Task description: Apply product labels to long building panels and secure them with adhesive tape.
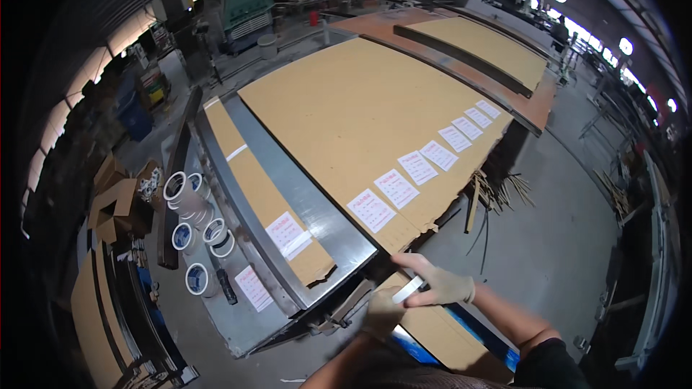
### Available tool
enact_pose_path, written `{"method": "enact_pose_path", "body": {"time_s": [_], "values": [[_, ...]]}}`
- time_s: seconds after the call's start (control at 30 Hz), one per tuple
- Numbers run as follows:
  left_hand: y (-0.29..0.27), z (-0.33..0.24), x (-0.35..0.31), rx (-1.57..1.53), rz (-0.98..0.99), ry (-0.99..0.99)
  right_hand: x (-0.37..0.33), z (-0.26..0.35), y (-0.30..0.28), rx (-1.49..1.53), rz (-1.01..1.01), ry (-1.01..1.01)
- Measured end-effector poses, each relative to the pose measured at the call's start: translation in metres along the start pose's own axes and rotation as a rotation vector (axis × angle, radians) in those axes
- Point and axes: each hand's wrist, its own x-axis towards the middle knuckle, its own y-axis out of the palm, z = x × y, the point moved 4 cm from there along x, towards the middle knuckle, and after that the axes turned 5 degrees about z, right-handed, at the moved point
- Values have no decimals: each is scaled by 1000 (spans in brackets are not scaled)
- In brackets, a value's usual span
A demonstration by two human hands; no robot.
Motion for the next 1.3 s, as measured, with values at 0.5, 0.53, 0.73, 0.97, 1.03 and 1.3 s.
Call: {"method": "enact_pose_path", "body": {"time_s": [0.5, 0.53, 0.73, 0.97, 1.03, 1.3], "values": [[65, -4, -4, 1200, 265, 421, -43, -91, -21, -630, 27, 525], [96, 17, -31, 1244, 435, 533, -67, -71, -37, -547, -117, 483], [288, 33, -157, 892, 816, 1053, -268, 54, -5, 676, -339, 377], [264, -107, -215, 733, 1446, 367, -466, 178, 239, 1005, -604, 788], [216, -109, -223, 588, 1396, 448, -554, 176, 250, 1007, -1501, 520], [41, -86, -290, 484, 1047, 434, -515, 294, 192, 45, -1047, 271]]}}
